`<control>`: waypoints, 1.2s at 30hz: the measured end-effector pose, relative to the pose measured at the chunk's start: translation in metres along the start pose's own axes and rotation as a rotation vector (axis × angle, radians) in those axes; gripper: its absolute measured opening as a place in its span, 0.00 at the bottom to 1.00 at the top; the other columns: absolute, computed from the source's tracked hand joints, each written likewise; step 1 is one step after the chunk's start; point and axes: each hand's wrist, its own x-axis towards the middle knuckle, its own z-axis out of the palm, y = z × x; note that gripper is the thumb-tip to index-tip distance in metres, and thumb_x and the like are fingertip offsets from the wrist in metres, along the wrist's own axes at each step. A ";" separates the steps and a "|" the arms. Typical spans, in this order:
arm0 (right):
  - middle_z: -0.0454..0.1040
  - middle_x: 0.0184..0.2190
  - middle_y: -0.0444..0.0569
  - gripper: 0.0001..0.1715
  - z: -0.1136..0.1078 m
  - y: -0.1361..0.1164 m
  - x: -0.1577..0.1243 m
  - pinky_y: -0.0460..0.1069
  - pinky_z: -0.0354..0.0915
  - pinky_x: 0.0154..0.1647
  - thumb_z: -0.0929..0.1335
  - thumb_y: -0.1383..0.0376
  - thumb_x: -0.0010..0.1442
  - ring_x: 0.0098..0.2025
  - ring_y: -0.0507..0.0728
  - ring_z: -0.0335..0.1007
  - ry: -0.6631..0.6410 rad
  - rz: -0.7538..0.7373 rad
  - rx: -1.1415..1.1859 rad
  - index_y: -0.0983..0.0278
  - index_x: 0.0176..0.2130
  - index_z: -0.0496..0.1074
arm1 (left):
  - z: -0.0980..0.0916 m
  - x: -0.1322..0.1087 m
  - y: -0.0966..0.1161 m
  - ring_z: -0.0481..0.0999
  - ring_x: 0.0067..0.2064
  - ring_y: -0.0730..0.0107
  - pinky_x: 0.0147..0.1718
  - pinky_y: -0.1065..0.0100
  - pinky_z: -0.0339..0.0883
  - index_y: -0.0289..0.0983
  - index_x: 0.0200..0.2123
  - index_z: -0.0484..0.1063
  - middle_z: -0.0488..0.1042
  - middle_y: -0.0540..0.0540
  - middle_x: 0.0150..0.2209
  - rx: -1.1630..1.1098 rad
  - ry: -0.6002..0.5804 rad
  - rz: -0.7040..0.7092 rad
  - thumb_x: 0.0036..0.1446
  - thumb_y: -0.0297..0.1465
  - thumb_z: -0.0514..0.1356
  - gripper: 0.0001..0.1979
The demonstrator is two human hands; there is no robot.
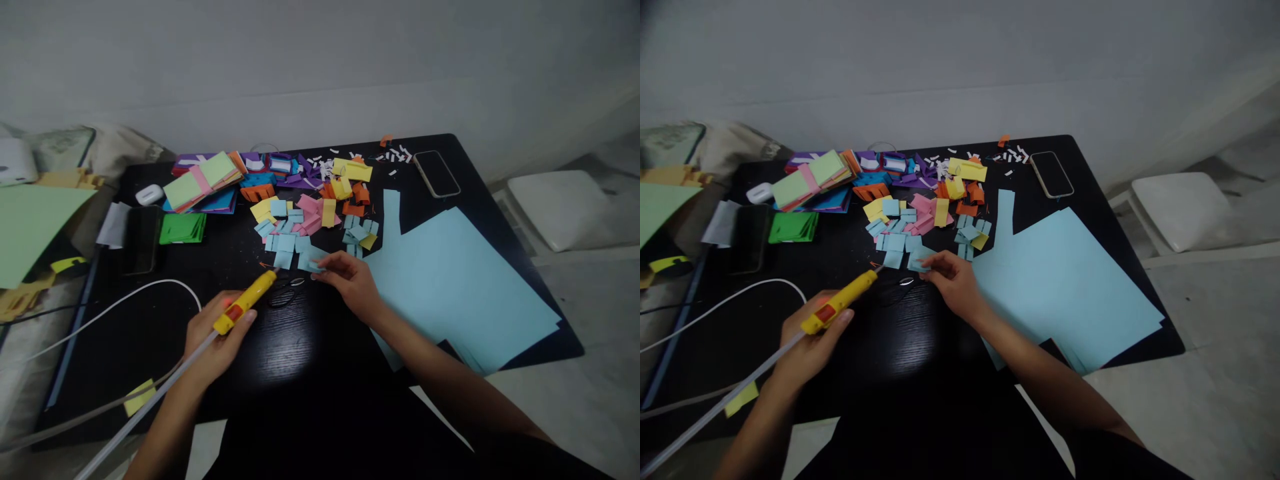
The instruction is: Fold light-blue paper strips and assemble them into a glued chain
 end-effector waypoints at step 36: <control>0.83 0.33 0.45 0.19 0.014 0.013 -0.019 0.54 0.79 0.48 0.82 0.57 0.52 0.37 0.56 0.83 -0.236 0.052 -0.069 0.60 0.39 0.78 | 0.037 0.013 0.035 0.79 0.36 0.70 0.37 0.69 0.73 0.38 0.40 0.76 0.79 0.50 0.34 -0.275 -0.118 0.014 0.72 0.28 0.59 0.06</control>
